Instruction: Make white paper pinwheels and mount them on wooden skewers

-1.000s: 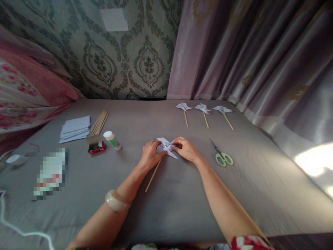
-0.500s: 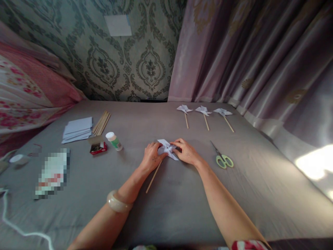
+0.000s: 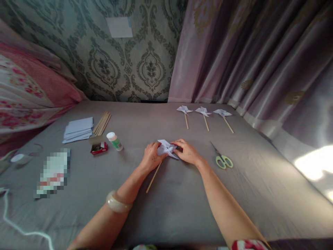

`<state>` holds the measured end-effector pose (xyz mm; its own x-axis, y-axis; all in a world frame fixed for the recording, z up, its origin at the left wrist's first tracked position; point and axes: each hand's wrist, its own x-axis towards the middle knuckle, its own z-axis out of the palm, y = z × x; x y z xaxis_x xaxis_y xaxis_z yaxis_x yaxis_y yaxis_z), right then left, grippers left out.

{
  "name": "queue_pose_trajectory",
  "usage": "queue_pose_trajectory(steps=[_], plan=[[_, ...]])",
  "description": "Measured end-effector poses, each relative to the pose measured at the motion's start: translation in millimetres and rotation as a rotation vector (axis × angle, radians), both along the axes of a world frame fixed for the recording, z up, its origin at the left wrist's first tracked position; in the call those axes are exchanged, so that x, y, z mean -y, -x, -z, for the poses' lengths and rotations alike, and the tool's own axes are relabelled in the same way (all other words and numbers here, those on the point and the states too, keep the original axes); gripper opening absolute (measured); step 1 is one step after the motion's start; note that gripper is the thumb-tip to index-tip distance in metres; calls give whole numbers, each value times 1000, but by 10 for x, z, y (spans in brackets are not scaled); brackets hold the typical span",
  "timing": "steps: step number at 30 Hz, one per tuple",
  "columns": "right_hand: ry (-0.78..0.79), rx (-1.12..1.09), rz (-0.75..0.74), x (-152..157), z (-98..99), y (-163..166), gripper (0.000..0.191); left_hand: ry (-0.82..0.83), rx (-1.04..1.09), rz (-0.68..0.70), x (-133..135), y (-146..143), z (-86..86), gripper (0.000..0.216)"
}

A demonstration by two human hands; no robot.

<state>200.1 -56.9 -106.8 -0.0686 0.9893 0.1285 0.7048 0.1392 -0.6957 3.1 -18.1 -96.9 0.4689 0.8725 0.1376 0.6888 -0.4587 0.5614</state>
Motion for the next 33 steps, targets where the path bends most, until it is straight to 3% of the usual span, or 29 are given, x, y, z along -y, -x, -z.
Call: queue_pose_trajectory(steps=[3, 8, 11, 13, 19, 23, 33], plan=[[-31, -103, 29, -24, -15, -55, 36, 43, 22, -1, -18, 48, -41, 52], [-65, -177, 276, 43, -254, -12, 22, 169, 61, -53, -78, 123, -80, 37], [159, -32, 98, 193, -414, 287, 40, 201, 103, -67, -114, 144, -44, 32], [205, 115, 57, 298, -458, 561, 45, 213, 146, -79, -134, 152, -9, 32], [236, 331, 187, 404, -379, 1057, 36, 212, 209, -92, -128, 155, 15, 31], [250, 353, 220, 370, -340, 1069, 32, 204, 185, -68, -90, 123, -19, 26], [274, 474, 231, 356, -359, 1014, 25, 165, 148, -192, -48, 101, -71, 22]])
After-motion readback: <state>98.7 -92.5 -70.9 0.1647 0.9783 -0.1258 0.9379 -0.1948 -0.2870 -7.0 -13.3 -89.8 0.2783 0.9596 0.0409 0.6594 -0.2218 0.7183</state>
